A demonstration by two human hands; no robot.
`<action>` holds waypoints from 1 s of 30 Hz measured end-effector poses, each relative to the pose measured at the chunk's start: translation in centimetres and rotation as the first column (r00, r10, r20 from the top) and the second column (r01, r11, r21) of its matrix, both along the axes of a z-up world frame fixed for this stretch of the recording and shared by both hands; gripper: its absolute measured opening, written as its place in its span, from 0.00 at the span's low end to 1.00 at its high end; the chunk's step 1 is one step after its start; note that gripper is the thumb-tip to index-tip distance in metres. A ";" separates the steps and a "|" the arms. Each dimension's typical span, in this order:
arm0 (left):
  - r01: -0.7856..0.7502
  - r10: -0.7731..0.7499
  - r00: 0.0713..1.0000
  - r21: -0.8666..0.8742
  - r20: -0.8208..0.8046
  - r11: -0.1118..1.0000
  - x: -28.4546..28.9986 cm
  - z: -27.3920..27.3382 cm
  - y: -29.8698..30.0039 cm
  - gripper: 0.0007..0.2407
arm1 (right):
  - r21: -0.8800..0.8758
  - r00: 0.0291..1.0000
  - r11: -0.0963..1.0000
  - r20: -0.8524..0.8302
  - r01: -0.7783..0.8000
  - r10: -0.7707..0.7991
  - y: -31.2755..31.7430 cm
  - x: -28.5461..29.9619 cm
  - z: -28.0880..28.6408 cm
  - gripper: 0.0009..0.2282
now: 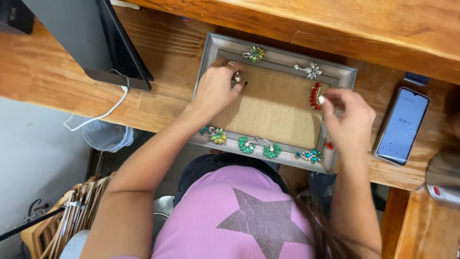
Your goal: A person is seen from an overhead perspective arranging various colorful jewelry pieces, such as earrings and brooches, inside a silver-colored frame on a wooden surface.
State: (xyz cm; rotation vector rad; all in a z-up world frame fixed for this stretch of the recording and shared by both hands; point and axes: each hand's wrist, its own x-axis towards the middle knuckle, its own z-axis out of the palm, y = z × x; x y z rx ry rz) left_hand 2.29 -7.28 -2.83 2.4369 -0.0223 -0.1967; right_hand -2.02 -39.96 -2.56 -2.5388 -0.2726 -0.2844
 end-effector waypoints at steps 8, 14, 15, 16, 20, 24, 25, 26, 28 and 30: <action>-0.001 -0.002 1.000 -0.088 -0.026 0.996 -0.3 -1.4 0.1 0.17 | -0.160 0.977 0.986 -0.195 0.057 -0.088 -1.2 9.6 -3.5 0.08; -0.014 0.006 0.998 -0.136 -0.061 0.991 0.0 -0.7 0.7 0.21 | -0.163 0.945 0.986 -0.314 0.044 -0.094 -0.5 12.2 -5.5 0.10; -0.009 -0.001 0.998 -0.151 -0.065 0.988 0.0 -0.5 0.7 0.22 | -0.171 0.942 0.985 -0.322 0.041 -0.095 -0.6 12.3 -5.7 0.10; -0.011 0.001 0.998 -0.152 -0.065 0.988 -0.2 -0.3 0.9 0.22 | -0.171 0.942 0.985 -0.322 0.038 -0.092 -0.4 12.1 -5.2 0.10; -0.025 0.011 0.993 -0.122 -0.119 0.992 -0.7 0.9 1.2 0.26 | -0.054 0.939 0.998 -0.343 0.016 -0.033 0.0 11.0 -4.0 0.08; 0.006 -0.018 0.993 -0.093 -0.120 0.996 -1.6 2.8 1.4 0.29 | 0.095 0.956 0.994 -0.284 -0.053 0.079 2.1 8.7 -0.9 0.07; 0.007 -0.018 0.992 -0.092 -0.121 0.996 -1.8 2.8 1.4 0.29 | 0.096 0.955 0.994 -0.284 -0.053 0.078 3.2 7.9 0.2 0.07; 0.009 -0.018 0.994 -0.082 -0.109 0.997 -1.9 2.7 1.3 0.29 | 0.160 0.946 0.981 -0.287 -0.110 0.153 4.4 7.2 1.3 0.08; 0.012 -0.019 0.995 -0.071 -0.097 0.997 -2.2 2.6 1.3 0.29 | 0.224 0.932 0.961 -0.283 -0.164 0.226 6.5 6.1 2.8 0.08; 0.005 -0.009 0.996 -0.046 -0.088 0.999 -2.6 2.4 1.3 0.29 | 0.245 0.844 0.937 -0.420 -0.247 0.333 8.4 5.5 3.6 0.09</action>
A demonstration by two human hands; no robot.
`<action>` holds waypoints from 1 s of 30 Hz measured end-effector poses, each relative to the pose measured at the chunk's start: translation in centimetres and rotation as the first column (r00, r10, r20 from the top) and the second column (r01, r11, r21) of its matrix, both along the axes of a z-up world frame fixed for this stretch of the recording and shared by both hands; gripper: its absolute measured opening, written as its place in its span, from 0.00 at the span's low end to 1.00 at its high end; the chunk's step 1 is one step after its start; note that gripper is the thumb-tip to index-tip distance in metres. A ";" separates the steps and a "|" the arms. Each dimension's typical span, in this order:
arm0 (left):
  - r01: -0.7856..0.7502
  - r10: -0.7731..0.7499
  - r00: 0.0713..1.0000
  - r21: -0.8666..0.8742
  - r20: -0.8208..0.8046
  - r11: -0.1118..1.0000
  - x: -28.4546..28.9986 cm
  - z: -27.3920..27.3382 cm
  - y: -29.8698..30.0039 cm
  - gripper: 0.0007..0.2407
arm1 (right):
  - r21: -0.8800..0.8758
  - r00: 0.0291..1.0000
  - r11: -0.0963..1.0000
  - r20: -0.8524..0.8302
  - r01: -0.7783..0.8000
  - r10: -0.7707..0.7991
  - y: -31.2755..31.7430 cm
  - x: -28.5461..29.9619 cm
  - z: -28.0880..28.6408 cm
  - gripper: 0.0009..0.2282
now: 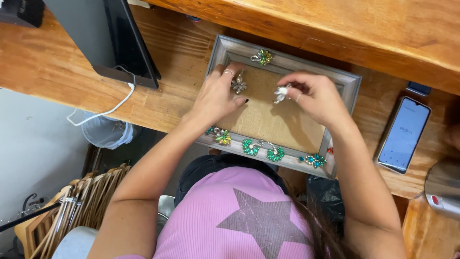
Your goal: A person is seen from an overhead perspective arranging various colorful jewelry pieces, such as earrings and brooches, inside a silver-colored frame on a wooden surface.
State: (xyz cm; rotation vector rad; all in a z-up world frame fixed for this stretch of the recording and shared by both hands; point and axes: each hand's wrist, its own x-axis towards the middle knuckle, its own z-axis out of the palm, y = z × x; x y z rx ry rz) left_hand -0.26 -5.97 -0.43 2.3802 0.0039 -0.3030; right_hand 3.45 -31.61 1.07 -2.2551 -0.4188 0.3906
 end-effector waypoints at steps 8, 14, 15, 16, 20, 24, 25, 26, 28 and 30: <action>0.006 -0.005 1.000 -0.037 0.024 0.999 -0.6 -1.9 0.5 0.30 | -0.007 0.993 0.995 -0.069 -0.098 0.098 3.7 4.2 -5.4 0.11; 0.019 -0.019 0.990 0.004 0.137 1.000 -2.7 -0.6 0.9 0.30 | 0.024 0.996 0.999 -0.080 -0.036 0.038 2.6 6.5 -7.7 0.12; 0.021 -0.022 0.984 0.006 0.175 1.000 -3.0 0.0 1.1 0.29 | 0.050 0.996 0.998 -0.084 -0.035 0.039 2.5 6.8 -7.6 0.12; 0.023 -0.024 0.984 0.007 0.177 1.000 -3.1 -0.2 1.3 0.29 | 0.051 0.996 0.998 -0.082 -0.033 0.037 2.4 6.9 -8.0 0.12; 0.026 -0.014 0.953 -0.037 0.304 0.999 -3.6 -0.9 1.3 0.21 | 0.143 0.992 0.990 -0.121 -0.005 0.022 1.9 6.5 -8.7 0.12; 0.036 -0.012 0.936 -0.061 0.351 0.998 -3.3 -2.0 0.5 0.15 | 0.202 0.994 0.979 -0.100 -0.016 0.037 2.0 6.0 -8.2 0.11; 0.035 -0.011 0.936 -0.060 0.352 0.998 -3.1 -2.3 0.3 0.15 | 0.203 0.994 0.979 -0.099 -0.017 0.038 2.1 5.6 -8.0 0.11; 0.027 0.011 0.944 -0.111 0.330 0.993 -2.9 -2.7 0.0 0.15 | 0.261 0.989 0.964 -0.147 0.042 -0.004 2.1 5.1 -7.8 0.11; 0.015 0.036 0.951 -0.162 0.306 0.987 -2.9 -2.6 -0.5 0.15 | 0.316 0.979 0.944 -0.199 0.100 -0.037 2.2 3.8 -6.9 0.10; 0.027 0.046 0.962 -0.262 0.270 0.965 -2.8 -1.6 -1.1 0.16 | 0.419 0.956 0.892 -0.292 0.168 -0.043 2.4 2.2 -5.5 0.12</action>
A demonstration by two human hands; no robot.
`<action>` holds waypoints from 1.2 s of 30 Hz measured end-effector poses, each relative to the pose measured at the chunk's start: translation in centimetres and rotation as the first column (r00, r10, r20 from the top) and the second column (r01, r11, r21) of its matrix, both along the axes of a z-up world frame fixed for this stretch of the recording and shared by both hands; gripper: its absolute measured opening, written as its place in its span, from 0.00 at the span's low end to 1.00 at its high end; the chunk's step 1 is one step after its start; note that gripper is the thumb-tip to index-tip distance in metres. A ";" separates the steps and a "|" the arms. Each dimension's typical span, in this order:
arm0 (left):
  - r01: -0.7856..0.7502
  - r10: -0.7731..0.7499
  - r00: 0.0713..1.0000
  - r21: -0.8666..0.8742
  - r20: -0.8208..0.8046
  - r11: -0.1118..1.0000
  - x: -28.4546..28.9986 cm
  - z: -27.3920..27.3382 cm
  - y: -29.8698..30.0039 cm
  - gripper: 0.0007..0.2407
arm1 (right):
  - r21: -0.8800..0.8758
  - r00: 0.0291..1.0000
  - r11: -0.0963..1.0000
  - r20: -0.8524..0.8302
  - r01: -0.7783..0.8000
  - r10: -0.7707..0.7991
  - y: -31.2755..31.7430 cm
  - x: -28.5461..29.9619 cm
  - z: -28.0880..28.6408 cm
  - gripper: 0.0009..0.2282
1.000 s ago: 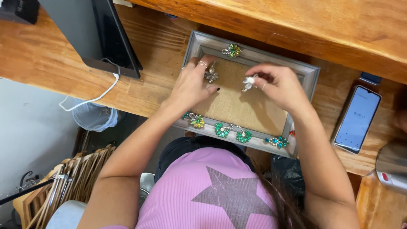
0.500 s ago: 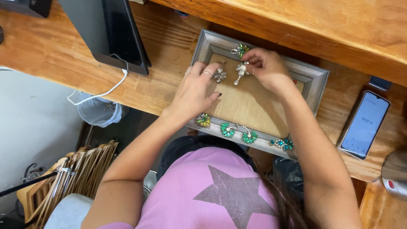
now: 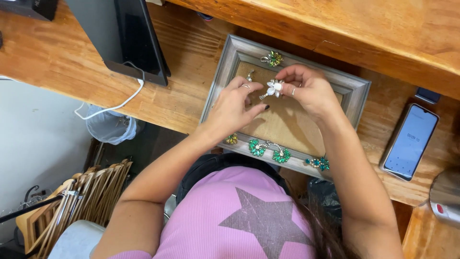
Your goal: A person is seen from an overhead perspective arranging various colorful jewelry pieces, such as earrings and brooches, inside a silver-colored frame on a wooden surface.
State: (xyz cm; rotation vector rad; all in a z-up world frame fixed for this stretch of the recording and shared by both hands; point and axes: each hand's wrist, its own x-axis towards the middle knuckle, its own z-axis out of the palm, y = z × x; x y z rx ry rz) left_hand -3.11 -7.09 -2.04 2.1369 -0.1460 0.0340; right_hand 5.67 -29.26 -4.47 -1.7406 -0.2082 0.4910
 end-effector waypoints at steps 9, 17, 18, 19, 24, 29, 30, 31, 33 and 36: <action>0.056 -0.185 0.968 -0.575 -0.169 0.816 3.1 -1.3 -0.8 0.09 | 0.171 0.961 0.946 -0.044 0.275 -0.271 -1.1 -5.7 2.5 0.15; 0.161 -0.242 0.950 -0.357 -0.197 0.920 8.5 -0.9 -1.2 0.09 | 0.143 0.922 0.911 -0.056 0.388 -0.384 1.0 -7.1 -1.4 0.16; 0.228 -0.248 0.953 -0.129 -0.173 0.965 9.5 -1.2 -1.3 0.09 | 0.143 0.912 0.902 -0.097 0.408 -0.398 1.5 -7.1 -1.7 0.17; 0.234 -0.254 0.952 -0.129 -0.173 0.964 9.6 -0.6 -1.5 0.09 | 0.143 0.910 0.899 -0.097 0.414 -0.403 2.3 -7.2 -0.8 0.17; 0.248 -0.156 0.947 0.328 -0.282 0.912 10.0 0.4 -3.1 0.09 | 0.025 0.875 0.893 -0.215 0.448 -0.433 4.2 -6.8 -0.2 0.07; 0.257 -0.144 0.944 0.392 -0.296 0.883 10.4 -0.3 -3.3 0.07 | 0.104 0.853 0.877 -0.312 0.469 -0.419 4.8 -6.4 -0.3 0.08; 0.266 -0.128 0.935 0.418 -0.330 0.869 10.5 -0.4 -3.3 0.06 | 0.128 0.854 0.879 -0.335 0.460 -0.398 4.9 -6.4 -0.5 0.09; 0.261 -0.121 0.935 0.417 -0.333 0.871 10.8 -0.3 -3.5 0.06 | 0.126 0.856 0.882 -0.338 0.454 -0.392 4.7 -6.4 -0.6 0.09; 0.316 -0.056 0.886 0.513 -0.460 0.798 11.4 -0.2 -3.9 0.11 | 0.068 0.860 0.897 -0.324 0.437 -0.394 4.3 -6.3 -0.8 0.10; 0.316 -0.072 0.889 0.490 -0.453 0.812 11.1 0.3 -3.9 0.09 | 0.059 0.863 0.905 -0.334 0.421 -0.380 3.6 -6.8 0.0 0.14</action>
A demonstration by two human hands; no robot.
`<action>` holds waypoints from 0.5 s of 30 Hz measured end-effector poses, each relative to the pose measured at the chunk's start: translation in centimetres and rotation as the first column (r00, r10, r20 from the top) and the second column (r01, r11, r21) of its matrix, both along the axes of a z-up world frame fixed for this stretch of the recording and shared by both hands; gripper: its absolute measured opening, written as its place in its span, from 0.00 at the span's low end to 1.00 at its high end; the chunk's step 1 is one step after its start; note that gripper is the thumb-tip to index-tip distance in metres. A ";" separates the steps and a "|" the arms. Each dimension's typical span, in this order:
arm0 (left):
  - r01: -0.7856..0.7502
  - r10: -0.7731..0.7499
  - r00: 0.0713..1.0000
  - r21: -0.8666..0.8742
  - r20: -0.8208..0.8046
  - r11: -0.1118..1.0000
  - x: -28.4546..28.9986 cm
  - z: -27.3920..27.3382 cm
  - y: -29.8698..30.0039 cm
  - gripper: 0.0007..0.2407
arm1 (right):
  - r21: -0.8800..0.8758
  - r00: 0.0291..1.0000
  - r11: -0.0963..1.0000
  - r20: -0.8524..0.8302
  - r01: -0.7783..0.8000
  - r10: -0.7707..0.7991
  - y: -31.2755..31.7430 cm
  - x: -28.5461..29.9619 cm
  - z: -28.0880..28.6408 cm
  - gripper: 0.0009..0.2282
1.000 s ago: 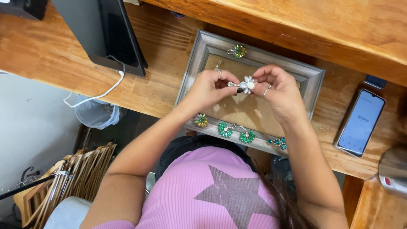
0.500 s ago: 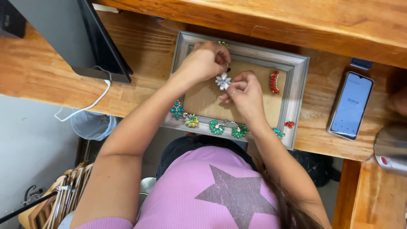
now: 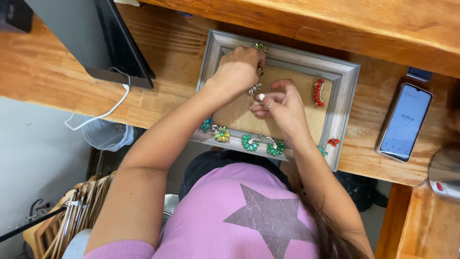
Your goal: A person is seen from an overhead perspective arranging various colorful jewelry pieces, such as earrings and brooches, inside a silver-colored frame on a wooden surface.
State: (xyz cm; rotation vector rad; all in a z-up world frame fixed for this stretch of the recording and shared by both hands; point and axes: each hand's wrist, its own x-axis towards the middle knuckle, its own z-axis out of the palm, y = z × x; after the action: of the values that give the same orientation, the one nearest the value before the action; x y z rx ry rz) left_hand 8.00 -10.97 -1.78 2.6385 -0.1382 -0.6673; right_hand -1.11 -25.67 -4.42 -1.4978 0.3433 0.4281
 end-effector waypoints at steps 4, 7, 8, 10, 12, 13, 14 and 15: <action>0.012 -0.010 0.998 0.021 -0.062 1.000 -0.2 0.5 -0.1 0.10 | -0.042 0.997 0.997 0.028 -0.066 0.067 -1.6 -1.2 0.9 0.12; 0.037 -0.036 0.997 -0.006 0.065 0.999 -1.2 -1.1 0.5 0.14 | -0.048 0.996 0.995 -0.002 -0.090 0.090 -2.4 -2.6 1.6 0.13; 0.100 -0.091 0.978 -0.038 0.185 0.994 -1.9 -1.4 0.8 0.16 | -0.087 0.989 0.985 0.025 -0.146 0.148 -2.8 -3.1 1.7 0.11; 0.165 -0.138 0.942 -0.064 0.305 0.984 -3.5 -0.3 1.4 0.19 | -0.129 0.977 0.971 0.051 -0.200 0.208 -3.6 -4.0 1.5 0.10; 0.165 -0.078 0.861 -0.131 0.503 0.977 -5.4 2.5 2.1 0.21 | -0.259 0.918 0.922 0.199 -0.289 0.344 -4.4 -5.1 1.0 0.07; 0.160 -0.075 0.861 -0.129 0.503 0.979 -6.7 3.8 2.6 0.21 | -0.256 0.916 0.921 0.200 -0.294 0.349 -4.4 -5.3 1.4 0.07; 0.201 -0.073 0.851 -0.195 0.520 0.960 -8.1 5.1 3.2 0.16 | -0.392 0.865 0.863 0.252 -0.318 0.433 -4.4 -5.6 1.8 0.06; 0.241 -0.068 0.841 -0.260 0.536 0.935 -9.5 6.4 3.8 0.11 | -0.522 0.804 0.789 0.289 -0.323 0.520 -4.5 -5.8 2.2 0.06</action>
State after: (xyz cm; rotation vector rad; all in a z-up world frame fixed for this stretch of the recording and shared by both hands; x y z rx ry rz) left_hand -1.46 -7.15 4.66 2.4335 -0.5763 0.0524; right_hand -6.91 -30.14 -2.27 -2.0915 -0.2852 0.3847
